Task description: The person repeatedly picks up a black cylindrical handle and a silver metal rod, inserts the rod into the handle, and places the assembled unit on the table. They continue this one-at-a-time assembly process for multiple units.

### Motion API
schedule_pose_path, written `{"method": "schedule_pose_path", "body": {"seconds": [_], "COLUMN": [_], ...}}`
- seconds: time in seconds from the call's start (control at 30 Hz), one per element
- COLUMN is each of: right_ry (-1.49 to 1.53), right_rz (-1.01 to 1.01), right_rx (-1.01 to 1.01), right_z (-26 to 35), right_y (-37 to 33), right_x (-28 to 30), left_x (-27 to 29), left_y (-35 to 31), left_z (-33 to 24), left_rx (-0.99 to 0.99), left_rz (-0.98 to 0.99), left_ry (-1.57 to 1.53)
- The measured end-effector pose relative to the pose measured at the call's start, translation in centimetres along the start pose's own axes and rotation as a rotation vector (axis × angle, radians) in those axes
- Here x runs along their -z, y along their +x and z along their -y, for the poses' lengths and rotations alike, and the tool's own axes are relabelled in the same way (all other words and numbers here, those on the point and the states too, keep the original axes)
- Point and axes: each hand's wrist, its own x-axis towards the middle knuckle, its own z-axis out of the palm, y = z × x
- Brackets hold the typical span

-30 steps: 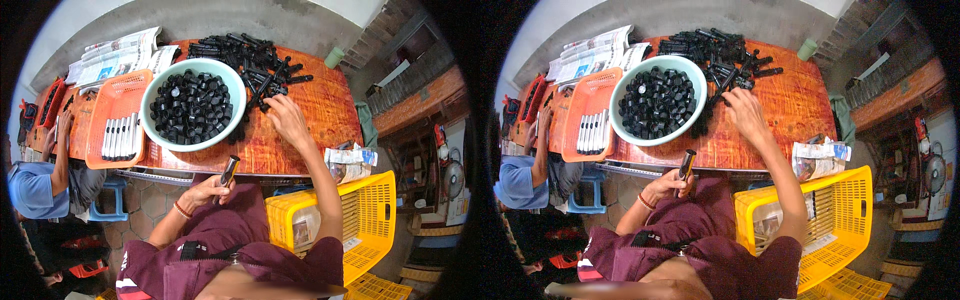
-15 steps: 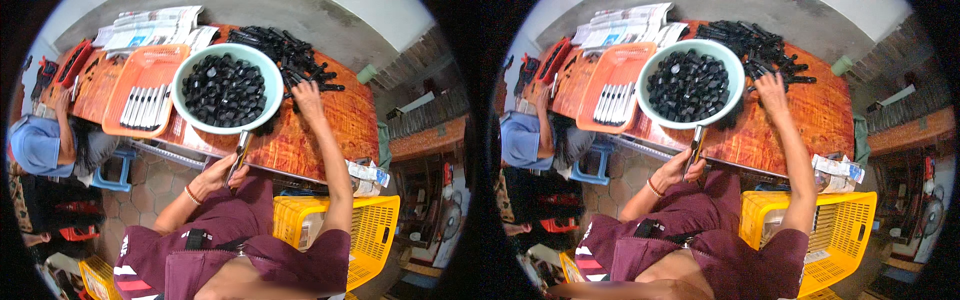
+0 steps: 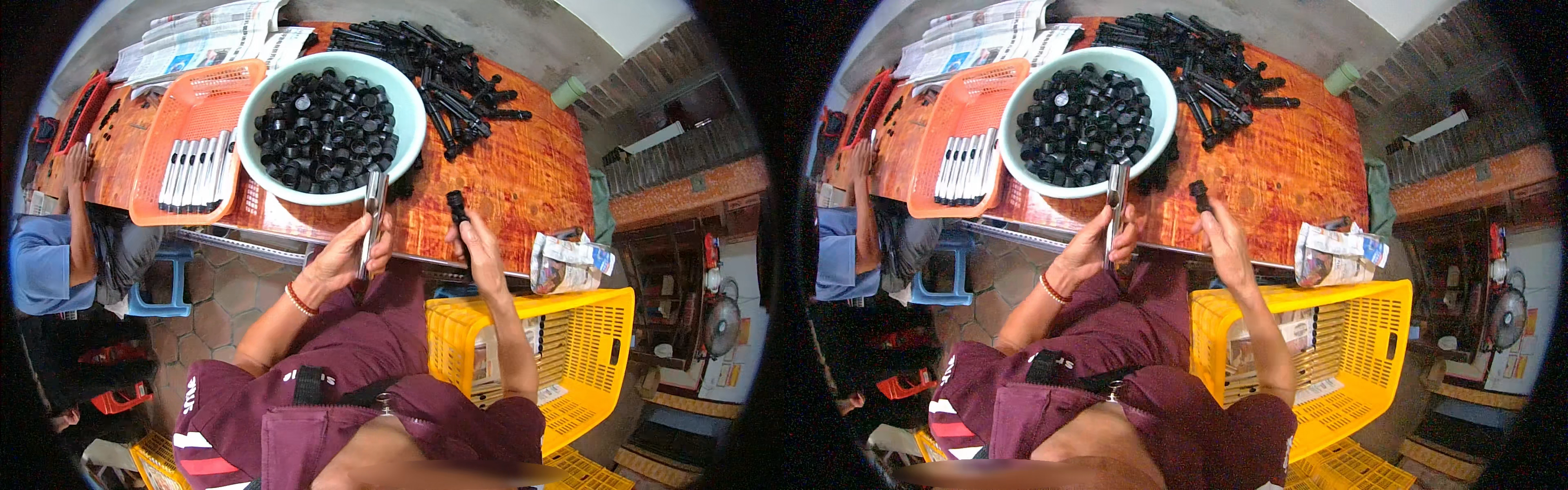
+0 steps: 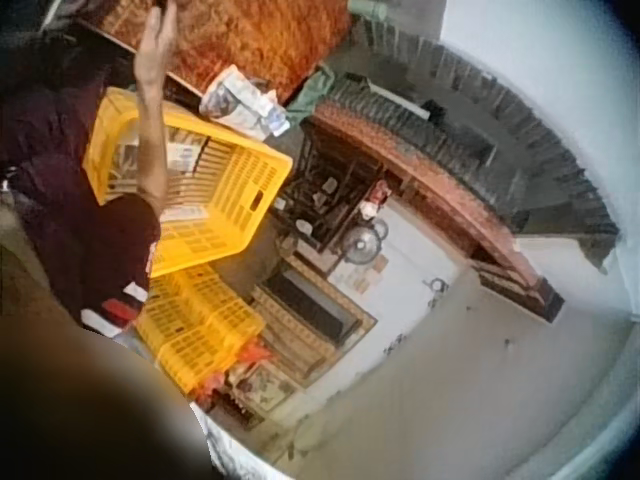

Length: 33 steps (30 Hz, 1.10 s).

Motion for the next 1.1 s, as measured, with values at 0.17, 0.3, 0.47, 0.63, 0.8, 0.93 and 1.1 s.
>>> {"method": "schedule_pose_path", "body": {"seconds": [0.17,0.3,0.47,0.63,0.8,0.93,1.1], "right_ry": [0.352,0.488,0.604,0.375,0.277,0.268,0.257], "right_rz": [0.062,0.131,0.237,0.297,0.256,0.224,0.207], "right_rx": [-0.072,-0.126,-0.184,-0.160,-0.133,-0.142,-0.166], "right_z": [0.2,0.7,1.6,1.9,2.2,2.2,2.8], "right_y": [-1.4,-2.2,-3.8,-3.9,-3.8,-3.8,-3.9], "right_x": [-1.5,-3.1,-5.4,-6.6,-7.1,-7.1,-7.2], "left_x": [-2.0,-3.2,-2.9,-2.8,-3.3,-3.8,-4.5], "left_y": [1.9,2.8,3.3,3.7,3.8,3.6,3.5], "left_z": [-1.3,-2.4,-2.9,-2.2,-1.3,-1.0,-0.4], "left_rx": [-0.121,-0.233,-0.370,-0.374,-0.364,-0.350,-0.317], "left_rz": [0.003,-0.029,-0.063,-0.050,-0.033,-0.058,-0.052], "left_ry": [-0.013,-0.050,-0.124,-0.163,-0.221,-0.124,-0.068]}}
